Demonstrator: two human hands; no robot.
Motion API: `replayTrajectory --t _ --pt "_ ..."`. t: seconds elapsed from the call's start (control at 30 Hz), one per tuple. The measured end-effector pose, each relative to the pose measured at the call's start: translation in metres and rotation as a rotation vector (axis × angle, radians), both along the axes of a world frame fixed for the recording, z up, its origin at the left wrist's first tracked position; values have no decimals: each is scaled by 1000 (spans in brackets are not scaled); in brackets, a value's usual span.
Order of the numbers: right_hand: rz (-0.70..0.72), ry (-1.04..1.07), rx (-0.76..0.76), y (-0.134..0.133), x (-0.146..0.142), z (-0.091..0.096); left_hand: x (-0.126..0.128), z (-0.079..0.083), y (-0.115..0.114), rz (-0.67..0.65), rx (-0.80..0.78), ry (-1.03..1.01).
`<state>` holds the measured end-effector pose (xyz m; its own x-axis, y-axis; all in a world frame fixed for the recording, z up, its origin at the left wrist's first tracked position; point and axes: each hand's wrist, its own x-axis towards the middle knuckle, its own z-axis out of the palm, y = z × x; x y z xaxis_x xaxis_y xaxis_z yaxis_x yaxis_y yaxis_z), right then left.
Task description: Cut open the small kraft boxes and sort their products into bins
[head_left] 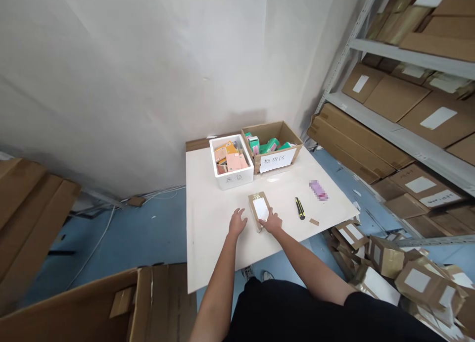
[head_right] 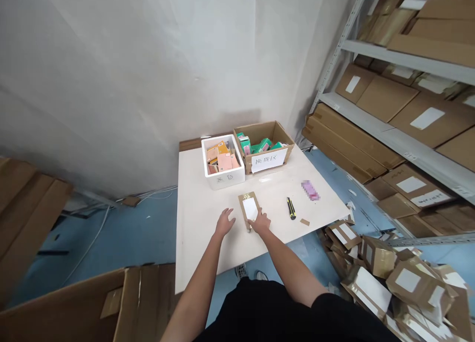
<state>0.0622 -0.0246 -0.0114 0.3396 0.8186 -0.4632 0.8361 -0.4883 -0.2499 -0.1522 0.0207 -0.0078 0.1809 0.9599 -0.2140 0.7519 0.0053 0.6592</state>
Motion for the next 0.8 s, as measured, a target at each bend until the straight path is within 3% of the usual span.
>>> replayTrajectory --t 0.17,0.33,0.57,0.8 --pt "11 71 -109 18 6 1 30 -10 40 -243 -63 26" --pt "22 233 -113 26 18 -1 53 -16 61 -394 -196 110" --pt "224 327 -34 26 60 -11 52 -23 61 -346 -249 169" --pt "321 319 35 40 115 -9 97 -17 33 -206 -240 104"
